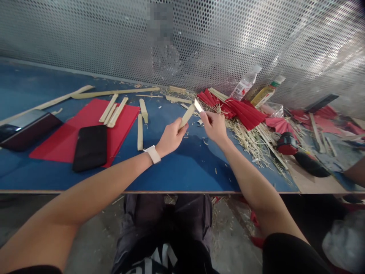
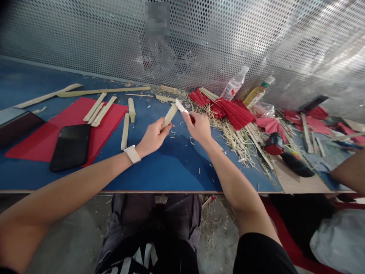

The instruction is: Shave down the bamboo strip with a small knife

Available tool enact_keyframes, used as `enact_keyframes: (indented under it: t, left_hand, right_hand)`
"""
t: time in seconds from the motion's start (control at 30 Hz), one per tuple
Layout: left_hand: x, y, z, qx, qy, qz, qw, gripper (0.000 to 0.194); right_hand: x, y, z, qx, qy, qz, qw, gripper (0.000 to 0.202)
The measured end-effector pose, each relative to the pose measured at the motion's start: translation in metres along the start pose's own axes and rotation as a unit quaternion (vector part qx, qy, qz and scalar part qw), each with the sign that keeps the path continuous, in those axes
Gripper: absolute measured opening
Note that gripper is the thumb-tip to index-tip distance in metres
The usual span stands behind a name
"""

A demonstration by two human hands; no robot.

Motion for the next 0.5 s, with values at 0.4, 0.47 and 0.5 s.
enact_keyframes:
  t: [0.4, 0.47, 0.5]
  left_hand:
    - [-0.013, -0.027, 0.015, 0.019, -0.041, -0.059, 0.997, 0.02]
    - [-0.016, -0.033, 0.018, 0.037, -0.045, -0.098, 0.993, 0.03]
    - [-0.018, -0.036, 0.019, 0.044, -0.047, -0.119, 0.991, 0.034]
  right_hand:
    - [-0.013, 0.024, -0.001, 0.095, 0.015, 0.084, 0.992, 0.083]
    - [-0.015, 0.026, 0.005, 0.119, -0.017, 0.111, 0.986, 0.085]
    - [-0.017, 0.027, 0.008, 0.127, -0.027, 0.125, 0.984, 0.085]
Point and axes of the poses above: each hand's wrist, its own x-axis towards the middle knuckle, its own z-axis out of the back of the hand, y = z × x, the point moved 6 cm from there along x, towards the middle knuckle, and after that the axes turned 9 degrees about z, right-handed, at the moved point
